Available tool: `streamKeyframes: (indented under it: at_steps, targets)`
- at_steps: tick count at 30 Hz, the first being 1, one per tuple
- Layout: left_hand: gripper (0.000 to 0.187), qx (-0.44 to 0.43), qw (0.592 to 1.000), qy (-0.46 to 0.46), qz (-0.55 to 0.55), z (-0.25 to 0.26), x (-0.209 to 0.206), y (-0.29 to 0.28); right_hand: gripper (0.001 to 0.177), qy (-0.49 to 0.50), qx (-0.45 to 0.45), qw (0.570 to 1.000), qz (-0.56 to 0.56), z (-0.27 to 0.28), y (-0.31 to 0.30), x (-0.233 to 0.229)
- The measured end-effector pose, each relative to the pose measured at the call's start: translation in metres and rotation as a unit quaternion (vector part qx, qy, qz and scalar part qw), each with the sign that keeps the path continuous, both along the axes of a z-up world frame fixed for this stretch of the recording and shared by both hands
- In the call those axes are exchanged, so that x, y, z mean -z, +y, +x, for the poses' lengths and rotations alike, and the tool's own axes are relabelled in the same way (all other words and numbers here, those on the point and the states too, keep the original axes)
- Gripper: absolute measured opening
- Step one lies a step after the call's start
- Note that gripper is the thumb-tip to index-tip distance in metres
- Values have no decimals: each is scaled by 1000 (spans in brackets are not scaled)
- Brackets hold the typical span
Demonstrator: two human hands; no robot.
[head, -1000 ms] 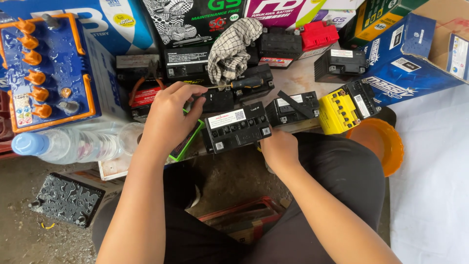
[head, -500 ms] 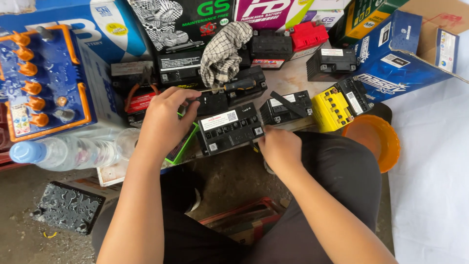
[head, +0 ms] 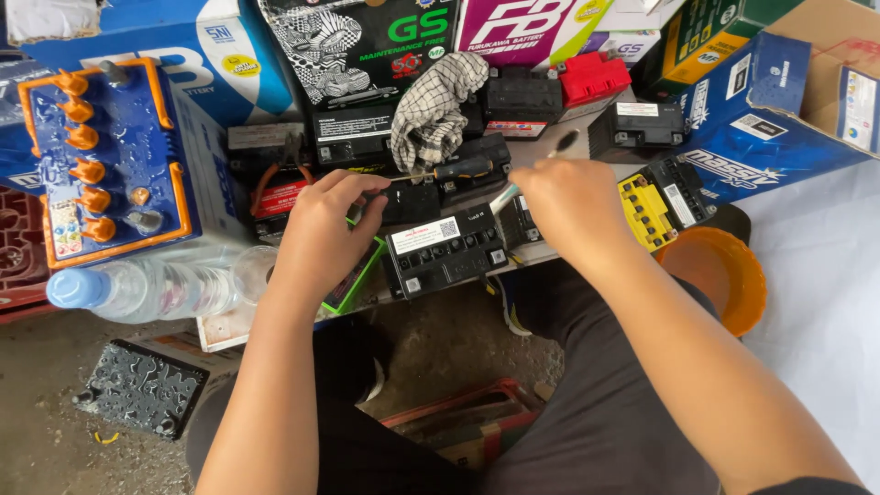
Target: Clean and repair batteries using a cloth, screwdriver, and pliers.
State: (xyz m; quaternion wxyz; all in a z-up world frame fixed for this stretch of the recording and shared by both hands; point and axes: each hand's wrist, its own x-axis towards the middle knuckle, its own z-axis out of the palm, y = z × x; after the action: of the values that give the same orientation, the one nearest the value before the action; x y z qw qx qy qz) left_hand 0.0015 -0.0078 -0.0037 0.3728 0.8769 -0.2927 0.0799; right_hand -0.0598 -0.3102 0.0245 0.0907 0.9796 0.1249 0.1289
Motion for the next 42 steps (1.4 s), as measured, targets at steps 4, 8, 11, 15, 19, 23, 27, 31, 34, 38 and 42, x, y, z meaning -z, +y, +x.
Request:
streamKeyframes:
  at_steps: [4,8,11,15,19,23,27,31,34,38,42]
  targets:
    - [19,-7,1000,-2,5,4,-1,0,18,-13,-24,1000,-2,22,-2,12]
    - [19,-4,1000,7,6,5,2,0,17,-5,-23,1000,-13,32,-5,28]
    - [20,1,1000,5,6,6,3,-2,12,6,-15,1000,-11,34,-10,36]
    - [19,3,1000,-3,8,3,-1,-4,27,26,40,998,52,12,-1,7]
    - [18,2,1000,-4,12,1,-2,-6,19,65,85,982,157,-52,25,-4]
    - [18,6,1000,-13,8,-1,-3,-8,30,286,155,932,161,-88,42,26]
    - [19,1,1000,-21,10,-2,-2,-9,58,352,154,907,174,-86,46,63]
    - [17,3,1000,-20,3,-2,-4,-9,66,330,148,913,188,-79,54,78]
    - [18,3,1000,-12,-6,0,-2,-8,53,318,140,914,209,-72,57,82]
    - [17,6,1000,-17,-7,0,0,-9,32,313,145,905,247,-67,45,117]
    - [18,8,999,-28,-15,1,1,-8,29,316,156,890,288,-57,48,102]
